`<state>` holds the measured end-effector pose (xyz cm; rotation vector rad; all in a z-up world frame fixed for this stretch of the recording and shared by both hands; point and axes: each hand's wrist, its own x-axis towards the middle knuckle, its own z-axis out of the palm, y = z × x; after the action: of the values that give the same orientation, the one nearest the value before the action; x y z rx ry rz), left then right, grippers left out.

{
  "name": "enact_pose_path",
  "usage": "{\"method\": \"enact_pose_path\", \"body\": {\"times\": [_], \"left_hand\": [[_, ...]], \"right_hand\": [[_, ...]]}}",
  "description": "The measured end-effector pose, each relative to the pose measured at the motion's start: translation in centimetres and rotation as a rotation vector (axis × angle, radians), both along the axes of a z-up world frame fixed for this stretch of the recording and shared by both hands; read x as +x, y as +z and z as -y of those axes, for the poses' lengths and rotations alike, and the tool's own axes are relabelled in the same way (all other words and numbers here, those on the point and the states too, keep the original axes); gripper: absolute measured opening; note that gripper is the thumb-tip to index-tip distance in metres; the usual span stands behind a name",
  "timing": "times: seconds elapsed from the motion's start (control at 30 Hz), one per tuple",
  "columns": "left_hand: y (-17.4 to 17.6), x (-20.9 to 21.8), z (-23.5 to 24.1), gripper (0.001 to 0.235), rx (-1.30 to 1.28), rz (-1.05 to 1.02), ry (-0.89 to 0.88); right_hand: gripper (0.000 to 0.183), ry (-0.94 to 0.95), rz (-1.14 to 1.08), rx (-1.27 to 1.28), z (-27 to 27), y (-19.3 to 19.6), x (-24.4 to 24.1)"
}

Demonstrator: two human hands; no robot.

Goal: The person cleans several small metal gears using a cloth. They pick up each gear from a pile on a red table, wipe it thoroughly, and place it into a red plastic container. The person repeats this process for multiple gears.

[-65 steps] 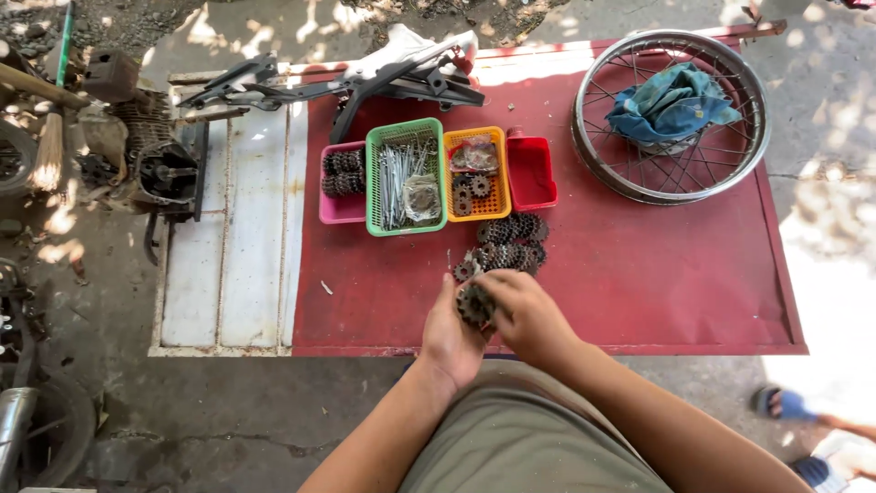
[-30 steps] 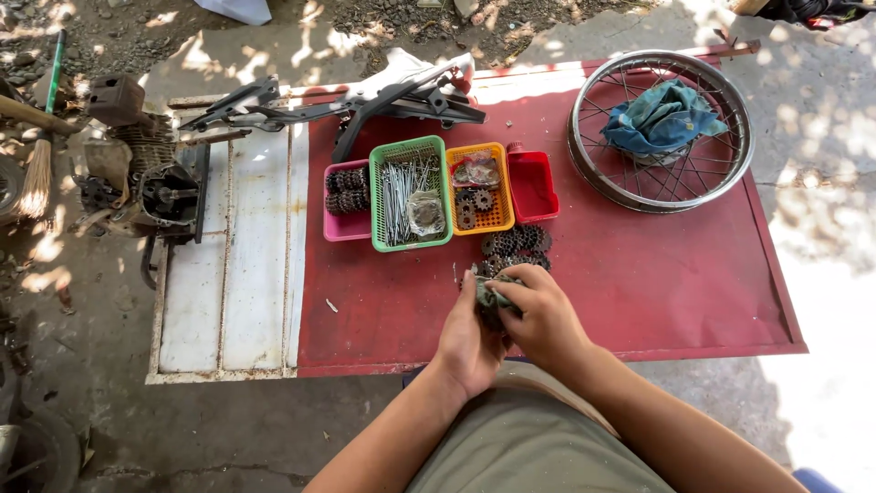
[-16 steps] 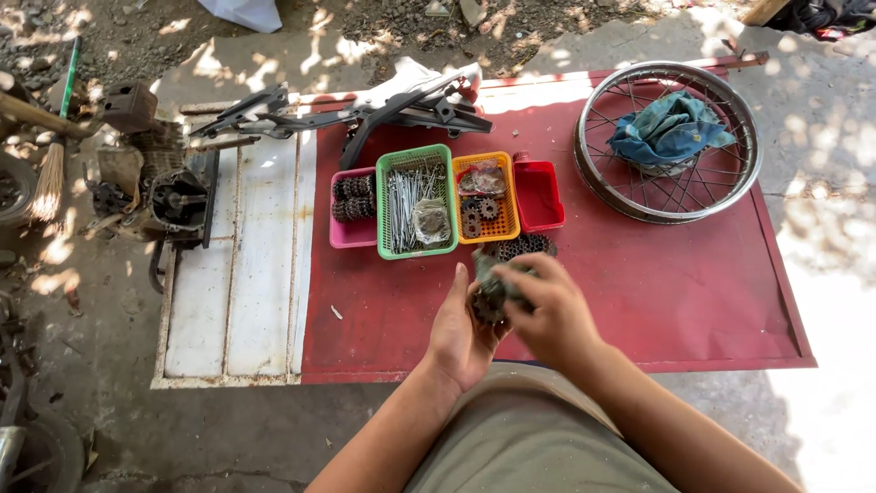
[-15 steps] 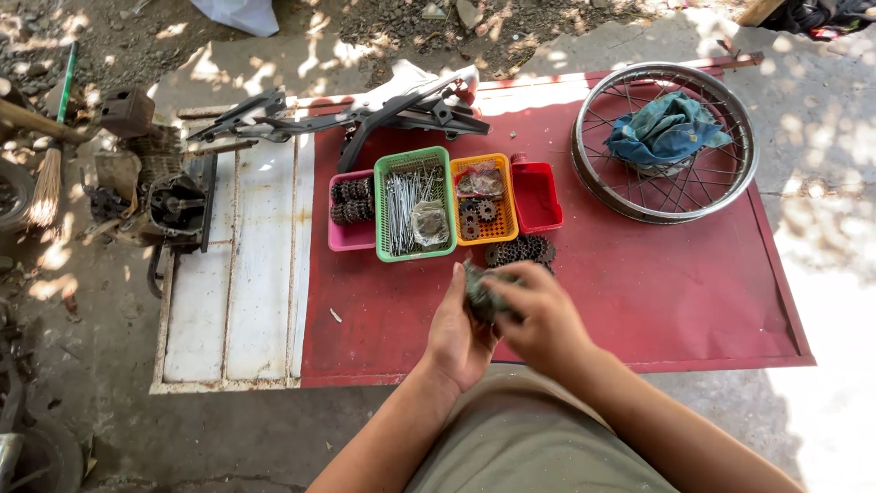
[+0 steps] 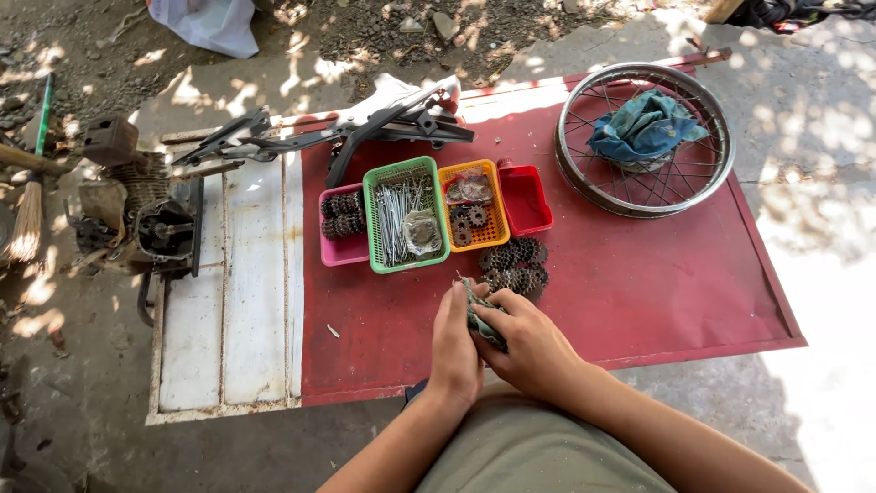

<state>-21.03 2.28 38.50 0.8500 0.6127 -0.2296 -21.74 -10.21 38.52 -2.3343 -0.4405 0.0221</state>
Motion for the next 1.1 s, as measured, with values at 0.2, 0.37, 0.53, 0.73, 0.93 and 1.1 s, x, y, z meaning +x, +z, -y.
{"method": "enact_pose_path", "body": {"times": [0.2, 0.37, 0.53, 0.73, 0.93, 1.1], "left_hand": [[1.4, -1.1, 0.0, 0.052, 0.351, 0.404, -0.229], [3.1, -1.1, -0.2, 0.048, 0.583, 0.690, -0.327], [4.0, -0.7, -0.5, 0.040, 0.744, 0.908, -0.326], [3.8, -0.6, -0.7, 0.037, 0.766, 1.063, -0.365], [3.9, -0.4, -0.9, 0.038, 0.830, 1.048, -0.381], [3.8, -0.5, -1.3, 0.037, 0.884, 0.999, -0.378]], "right_hand": [[0.018, -0.068, -0.560, 0.519, 0.4, 4.5, 0.5], [0.015, -0.155, -0.793, 0.902, 1.8, 2.6, 0.1], [0.023, -0.261, -0.996, 1.248, 2.2, 2.0, -0.5], [0.015, -0.353, -1.164, 1.484, 2.8, 1.5, -1.0], [0.022, -0.469, -1.266, 1.535, 2.9, 1.3, -1.0], [0.023, -0.416, -1.256, 1.508, 3.0, 1.5, -0.8]]}}
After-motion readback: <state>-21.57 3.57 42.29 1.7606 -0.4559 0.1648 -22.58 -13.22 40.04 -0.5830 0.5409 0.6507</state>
